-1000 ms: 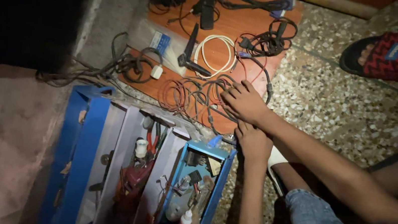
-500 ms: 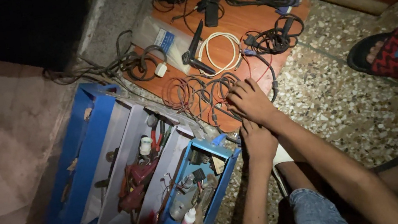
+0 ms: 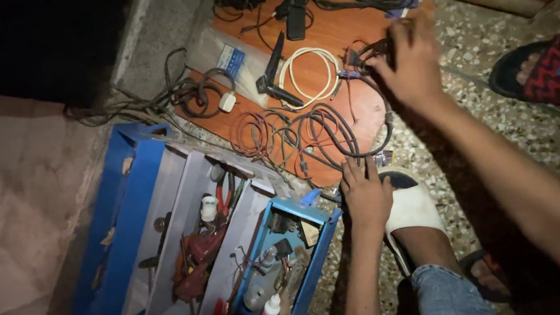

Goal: The person sits on the floor and rummages through a blue multi-drawer toolbox, moving pliers, screwdrivers, and small parts. They then handle several tangled cables on the floor, picking them up and setting them down, before returning to the toolbox to continue sorting tools.

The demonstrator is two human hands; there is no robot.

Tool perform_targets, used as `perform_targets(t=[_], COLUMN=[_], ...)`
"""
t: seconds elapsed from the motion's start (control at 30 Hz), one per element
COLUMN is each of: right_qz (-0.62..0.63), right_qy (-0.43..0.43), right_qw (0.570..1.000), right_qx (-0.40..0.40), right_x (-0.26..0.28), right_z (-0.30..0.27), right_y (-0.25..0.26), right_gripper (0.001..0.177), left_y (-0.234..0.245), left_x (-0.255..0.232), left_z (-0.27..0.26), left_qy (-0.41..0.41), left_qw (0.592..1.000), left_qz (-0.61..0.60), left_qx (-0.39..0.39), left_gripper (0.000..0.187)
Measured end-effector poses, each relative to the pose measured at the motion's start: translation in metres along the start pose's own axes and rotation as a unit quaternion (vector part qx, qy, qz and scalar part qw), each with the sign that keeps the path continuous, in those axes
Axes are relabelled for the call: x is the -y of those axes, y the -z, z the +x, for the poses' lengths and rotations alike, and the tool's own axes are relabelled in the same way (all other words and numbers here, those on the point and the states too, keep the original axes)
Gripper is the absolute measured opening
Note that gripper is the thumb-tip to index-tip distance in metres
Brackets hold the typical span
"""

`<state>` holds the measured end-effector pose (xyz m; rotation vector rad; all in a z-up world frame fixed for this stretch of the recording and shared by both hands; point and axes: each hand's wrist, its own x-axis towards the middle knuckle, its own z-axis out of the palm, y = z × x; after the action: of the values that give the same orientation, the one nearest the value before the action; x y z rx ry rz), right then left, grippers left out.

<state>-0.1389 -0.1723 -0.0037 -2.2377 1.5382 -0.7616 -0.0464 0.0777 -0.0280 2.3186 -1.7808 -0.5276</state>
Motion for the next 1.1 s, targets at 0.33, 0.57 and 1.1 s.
perform_targets(t=[0.33,0.57,1.1], right_qz=[0.054,0.041,0.127], right_qy=[-0.067,0.044,-0.019], right_qw=[0.987,0.966,0.958], right_qx=[0.136,0.253,0.257], right_x=[0.037,0.073,0.062], right_z=[-0.032,-0.057,-0.05], right_y=[-0.076,-0.09,-0.012], right_gripper=[0.089,0.098,0.074], left_y=[0.011,0.008,0.035], left_x=[0.005,0.009,-0.028], left_z=[0.003,0.003,0.003], left_qy=[0.006,-0.009,0.115], left_qw=[1.0,0.999,0.992], left_qz=[-0.011,0.025,-0.006], left_qx=[-0.009,-0.043,0.041], left_gripper=[0.059,0.043,0.047])
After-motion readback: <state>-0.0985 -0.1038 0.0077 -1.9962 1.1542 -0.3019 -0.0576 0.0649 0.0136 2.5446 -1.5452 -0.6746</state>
